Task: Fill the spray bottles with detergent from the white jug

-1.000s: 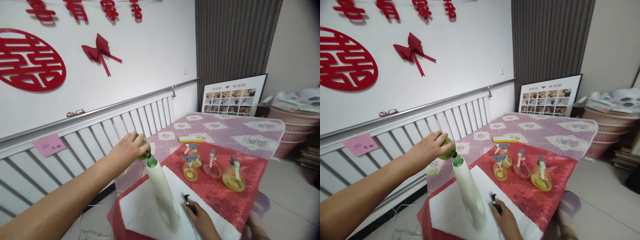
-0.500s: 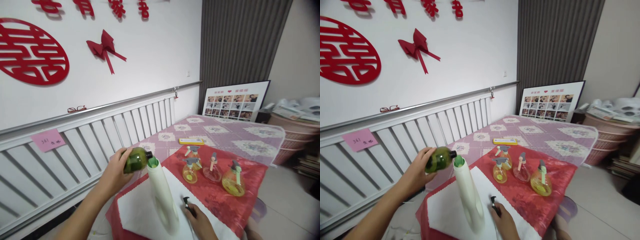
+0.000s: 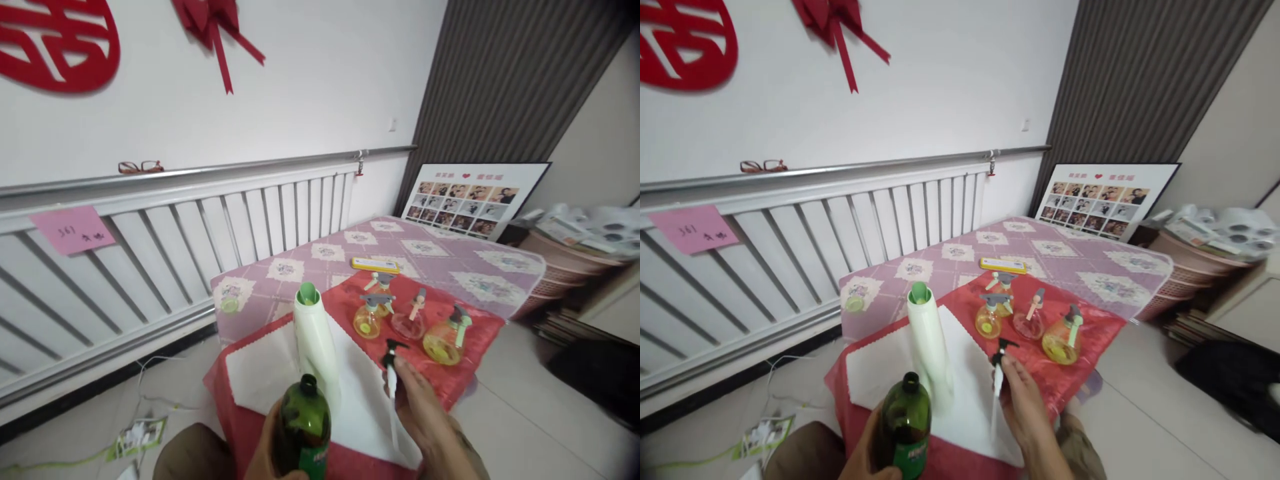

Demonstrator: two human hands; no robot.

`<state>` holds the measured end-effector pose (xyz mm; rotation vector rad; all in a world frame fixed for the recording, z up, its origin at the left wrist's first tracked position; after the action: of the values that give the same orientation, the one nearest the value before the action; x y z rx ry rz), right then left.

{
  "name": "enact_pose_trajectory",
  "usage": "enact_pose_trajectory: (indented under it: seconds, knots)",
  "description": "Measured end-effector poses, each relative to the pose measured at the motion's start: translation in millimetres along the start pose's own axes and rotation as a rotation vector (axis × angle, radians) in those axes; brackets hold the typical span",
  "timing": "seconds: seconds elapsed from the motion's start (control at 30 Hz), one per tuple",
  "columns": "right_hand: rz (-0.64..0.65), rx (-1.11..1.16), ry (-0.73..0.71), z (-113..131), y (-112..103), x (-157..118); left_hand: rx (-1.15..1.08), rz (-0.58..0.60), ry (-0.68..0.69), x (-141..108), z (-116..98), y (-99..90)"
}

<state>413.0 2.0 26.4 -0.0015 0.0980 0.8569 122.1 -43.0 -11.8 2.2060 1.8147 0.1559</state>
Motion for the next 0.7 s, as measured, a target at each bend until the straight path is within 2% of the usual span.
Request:
enact_pose_trajectory:
  seconds: [0.1, 0.17, 0.23, 0.3, 0.5, 0.6, 0.7]
  knots:
    - [0.004, 0.104, 0.030, 39, 3, -13, -0.066, 0.024, -0.057, -12, 6, 12.7]
    - [-0.005, 0.325, 0.057, 63, 9, -27, -0.102, 0.032, -0.066, -16, 10, 15.6]
    - [-0.018, 0.414, 0.013, 81, 15, -43, -0.121, 0.035, -0.063, -17, 15, 16.5]
    - [-0.026, 0.401, -0.075, 92, 19, -57, -0.141, 0.031, -0.049, -19, 17, 16.9]
    - [0.059, 0.223, -0.291, 101, 27, -78, -0.137, 0.010, -0.029, -25, 16, 16.7]
    - [0.124, 0.105, -0.312, 99, 35, -84, -0.110, 0.009, -0.024, -27, 12, 16.8]
    - [0.248, -0.030, -0.285, 92, 48, -94, -0.088, 0.021, 0.009, -28, 4, 18.1]
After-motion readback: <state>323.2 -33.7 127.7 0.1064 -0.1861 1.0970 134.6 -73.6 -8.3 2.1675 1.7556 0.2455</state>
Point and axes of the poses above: each hand's wrist, its own x-axis towards the middle knuckle, its own y-axis out of the palm, z = x × y, the point moved 6 cm from there along x, towards the middle knuckle, and after that the axes turned 14 degrees about -z, right-handed, at the moved point
